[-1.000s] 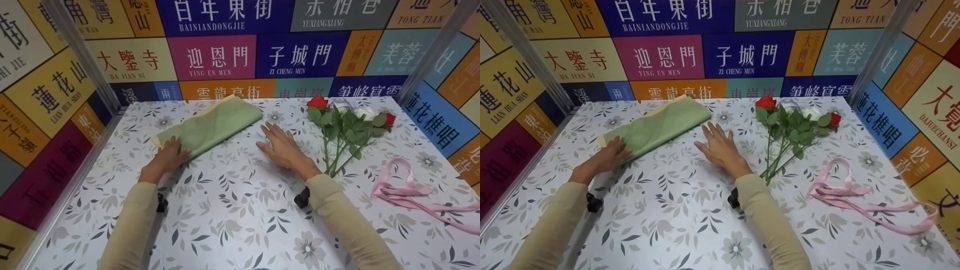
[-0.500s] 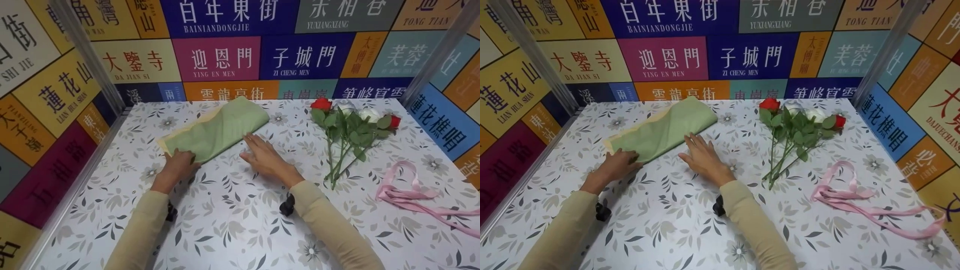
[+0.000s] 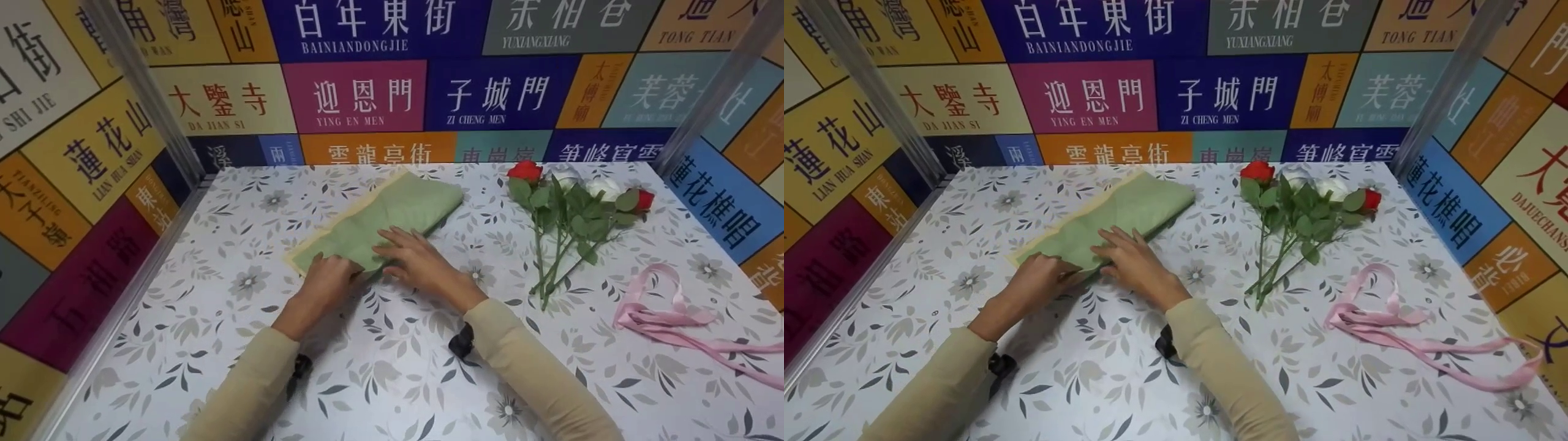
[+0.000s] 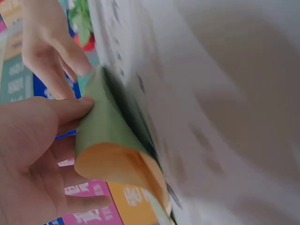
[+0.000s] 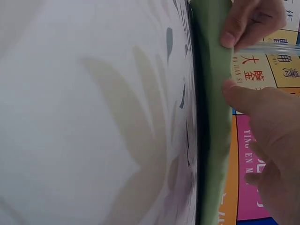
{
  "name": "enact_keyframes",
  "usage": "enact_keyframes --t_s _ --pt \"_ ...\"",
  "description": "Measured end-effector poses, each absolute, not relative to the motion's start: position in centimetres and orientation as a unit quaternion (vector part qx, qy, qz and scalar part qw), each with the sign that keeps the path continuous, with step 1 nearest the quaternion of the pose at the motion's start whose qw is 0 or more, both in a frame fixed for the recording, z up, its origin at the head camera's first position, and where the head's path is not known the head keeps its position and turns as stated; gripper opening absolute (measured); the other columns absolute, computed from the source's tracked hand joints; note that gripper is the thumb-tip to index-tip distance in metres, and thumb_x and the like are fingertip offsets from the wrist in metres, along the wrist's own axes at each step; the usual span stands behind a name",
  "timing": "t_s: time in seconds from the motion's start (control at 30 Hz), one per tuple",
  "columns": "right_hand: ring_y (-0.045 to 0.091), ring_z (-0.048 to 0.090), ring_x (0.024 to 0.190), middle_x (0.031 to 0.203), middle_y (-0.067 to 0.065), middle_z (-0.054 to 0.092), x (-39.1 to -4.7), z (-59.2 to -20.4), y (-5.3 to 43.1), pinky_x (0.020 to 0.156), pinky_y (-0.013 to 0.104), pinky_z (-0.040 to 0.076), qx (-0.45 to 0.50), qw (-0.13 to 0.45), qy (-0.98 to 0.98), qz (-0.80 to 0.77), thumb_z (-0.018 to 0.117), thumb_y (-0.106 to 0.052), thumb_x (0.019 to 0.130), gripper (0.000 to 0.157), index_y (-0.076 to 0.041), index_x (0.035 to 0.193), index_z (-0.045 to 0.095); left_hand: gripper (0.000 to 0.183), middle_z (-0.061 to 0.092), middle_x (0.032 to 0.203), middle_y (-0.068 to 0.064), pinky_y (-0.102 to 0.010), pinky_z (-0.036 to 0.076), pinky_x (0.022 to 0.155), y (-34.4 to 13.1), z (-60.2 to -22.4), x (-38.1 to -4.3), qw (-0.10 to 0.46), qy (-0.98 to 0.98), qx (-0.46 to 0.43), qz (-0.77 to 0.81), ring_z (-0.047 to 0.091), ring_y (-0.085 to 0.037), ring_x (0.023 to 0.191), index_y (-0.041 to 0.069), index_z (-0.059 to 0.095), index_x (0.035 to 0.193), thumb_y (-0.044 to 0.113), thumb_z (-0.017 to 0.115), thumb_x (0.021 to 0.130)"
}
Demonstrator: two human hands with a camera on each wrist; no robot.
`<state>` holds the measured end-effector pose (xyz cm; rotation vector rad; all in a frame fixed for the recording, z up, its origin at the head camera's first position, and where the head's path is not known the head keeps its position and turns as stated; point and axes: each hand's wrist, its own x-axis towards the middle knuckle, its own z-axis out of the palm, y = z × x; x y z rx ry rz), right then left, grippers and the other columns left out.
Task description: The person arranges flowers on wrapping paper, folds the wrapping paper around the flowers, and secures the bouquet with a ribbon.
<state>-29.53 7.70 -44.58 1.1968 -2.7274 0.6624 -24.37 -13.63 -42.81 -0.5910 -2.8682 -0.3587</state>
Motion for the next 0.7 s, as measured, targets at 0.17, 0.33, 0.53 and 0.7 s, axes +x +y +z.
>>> enact_keyframes --t_s 0.17,0.33,0.53,0.7 --pt "0.037 0.047 0.140 0.150 0.015 0.052 -29.3 -44.5 8.5 0.118 0.055 0.032 0.421 0.076 -0.870 0.246 0.070 -0.014 0.093 0.027 -0.012 0.120 0.074 0.030 0.077 0.090 -0.012 -0.055 0.053 0.090 -13.3 -42.2 -24.4 0.070 -0.961 -0.197 -0.183 0.073 -0.035 0.086 0.007 0.077 0.095 0.033 0.063 0.099" --pt "0.036 0.057 0.130 0.141 0.018 0.060 -29.3 -44.4 9.8 0.110 0.049 0.044 0.449 0.090 -0.850 0.259 0.073 -0.009 0.089 0.025 -0.010 0.114 0.076 0.045 0.066 0.128 -0.022 -0.049 0.051 0.101 -14.9 -42.4 -26.0 0.049 -0.955 -0.097 -0.275 0.064 -0.038 0.117 0.000 0.063 0.132 0.034 0.056 0.102" --pt "0.038 0.056 0.131 0.140 0.021 0.060 -29.2 -44.0 11.1 0.110 0.048 0.045 0.462 0.085 -0.836 0.283 0.075 -0.005 0.087 0.026 -0.008 0.112 0.077 0.058 0.054 0.140 -0.031 -0.051 0.046 0.106 -16.8 -42.7 -27.7 -0.060 -0.931 -0.019 -0.359 0.056 -0.040 0.127 -0.007 0.044 0.145 0.034 0.049 0.105" --pt "0.037 0.054 0.134 0.142 0.020 0.059 -28.9 -43.1 11.9 0.110 0.047 0.045 0.467 0.091 -0.831 0.290 0.073 -0.006 0.088 0.023 -0.008 0.111 0.078 0.071 0.038 0.155 -0.025 -0.051 0.038 0.114 -17.7 -42.6 -28.3 -0.140 -0.897 0.061 -0.415 0.044 -0.038 0.140 -0.003 0.032 0.152 0.047 0.045 0.104"
